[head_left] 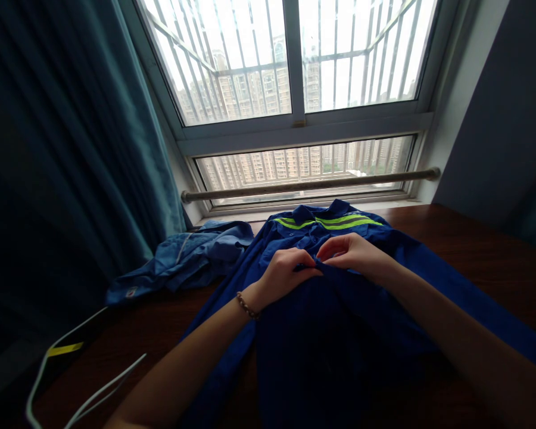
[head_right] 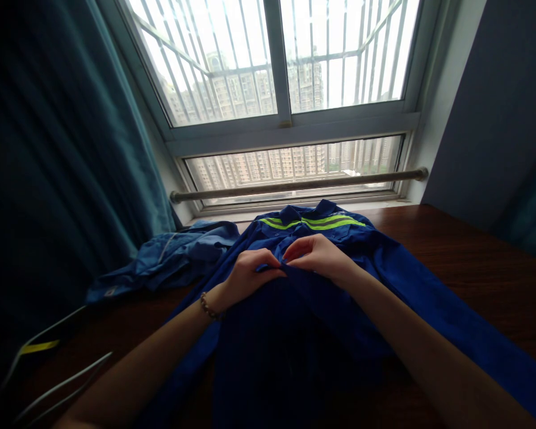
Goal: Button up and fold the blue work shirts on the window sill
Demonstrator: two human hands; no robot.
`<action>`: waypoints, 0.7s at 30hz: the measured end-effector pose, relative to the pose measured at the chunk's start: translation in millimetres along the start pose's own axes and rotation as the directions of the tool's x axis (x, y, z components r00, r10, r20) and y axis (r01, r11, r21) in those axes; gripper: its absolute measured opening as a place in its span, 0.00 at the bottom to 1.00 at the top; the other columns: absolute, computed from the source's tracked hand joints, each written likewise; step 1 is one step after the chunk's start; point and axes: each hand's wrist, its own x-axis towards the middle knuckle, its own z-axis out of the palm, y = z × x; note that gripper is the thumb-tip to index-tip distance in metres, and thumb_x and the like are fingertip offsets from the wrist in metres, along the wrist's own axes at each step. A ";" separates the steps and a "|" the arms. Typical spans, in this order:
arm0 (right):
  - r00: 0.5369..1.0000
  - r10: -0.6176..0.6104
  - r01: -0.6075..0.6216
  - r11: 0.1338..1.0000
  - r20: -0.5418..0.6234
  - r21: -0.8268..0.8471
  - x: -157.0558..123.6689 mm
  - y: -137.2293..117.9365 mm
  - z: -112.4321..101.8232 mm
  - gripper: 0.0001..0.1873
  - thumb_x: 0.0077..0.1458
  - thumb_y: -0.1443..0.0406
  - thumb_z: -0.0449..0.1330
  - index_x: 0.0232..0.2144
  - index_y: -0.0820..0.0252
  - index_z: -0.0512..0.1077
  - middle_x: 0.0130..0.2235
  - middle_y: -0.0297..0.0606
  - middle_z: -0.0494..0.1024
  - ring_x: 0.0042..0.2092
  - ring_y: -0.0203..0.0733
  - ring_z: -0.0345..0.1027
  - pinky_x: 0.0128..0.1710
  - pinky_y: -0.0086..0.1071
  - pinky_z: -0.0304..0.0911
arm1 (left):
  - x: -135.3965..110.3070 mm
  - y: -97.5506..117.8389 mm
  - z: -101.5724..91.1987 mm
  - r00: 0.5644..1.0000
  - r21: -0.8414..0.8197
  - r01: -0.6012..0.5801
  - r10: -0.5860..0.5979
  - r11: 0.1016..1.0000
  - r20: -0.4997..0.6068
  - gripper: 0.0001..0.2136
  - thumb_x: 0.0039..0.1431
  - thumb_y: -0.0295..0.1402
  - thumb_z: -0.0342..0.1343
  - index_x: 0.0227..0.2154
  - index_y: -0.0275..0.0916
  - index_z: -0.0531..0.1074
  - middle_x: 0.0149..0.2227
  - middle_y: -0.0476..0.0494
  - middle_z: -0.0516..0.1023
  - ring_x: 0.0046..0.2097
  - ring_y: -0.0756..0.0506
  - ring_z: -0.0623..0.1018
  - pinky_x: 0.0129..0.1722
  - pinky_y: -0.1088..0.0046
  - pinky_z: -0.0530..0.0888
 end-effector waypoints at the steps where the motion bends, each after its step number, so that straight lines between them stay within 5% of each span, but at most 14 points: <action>1: 1.000 -0.020 0.020 0.999 0.006 -0.033 0.4 0.2 0.5 0.11 0.38 0.66 0.63 0.29 0.64 0.74 0.29 0.35 0.75 0.29 0.34 0.66 0.27 0.24 0.59 | -0.3 -0.5 0.5 0.999 0.020 -0.048 0.048 0.999 0.003 0.08 0.52 0.37 0.56 0.26 0.36 0.69 0.27 0.48 0.74 0.30 0.51 0.72 0.33 0.76 0.68; 7: 0.997 -0.059 0.064 0.992 0.053 -0.107 4.7 7.0 3.5 0.11 0.38 0.65 0.63 0.28 0.65 0.73 0.27 0.34 0.74 0.30 0.36 0.66 0.29 0.26 0.59 | -3.1 -7.5 4.7 0.951 0.260 -0.304 0.307 0.916 0.031 0.10 0.58 0.38 0.49 0.30 0.35 0.67 0.28 0.45 0.72 0.31 0.50 0.70 0.35 0.72 0.66; 12: 0.999 -0.005 0.008 0.997 0.049 -0.073 6.1 10.5 2.9 0.12 0.38 0.63 0.63 0.28 0.65 0.72 0.26 0.35 0.74 0.28 0.35 0.65 0.26 0.26 0.58 | -6.1 -12.4 6.4 0.909 0.488 -0.385 0.414 0.783 0.053 0.10 0.59 0.39 0.47 0.32 0.37 0.67 0.32 0.45 0.72 0.35 0.48 0.70 0.36 0.70 0.63; 21: 0.996 0.084 -0.084 0.989 0.003 0.120 8.3 11.9 4.7 0.14 0.36 0.65 0.65 0.28 0.65 0.70 0.23 0.33 0.72 0.24 0.30 0.62 0.24 0.24 0.58 | -10.3 -8.1 4.9 0.838 0.645 -0.473 0.533 0.600 0.118 0.06 0.58 0.27 0.46 0.28 0.38 0.66 0.25 0.50 0.70 0.30 0.51 0.68 0.32 0.71 0.61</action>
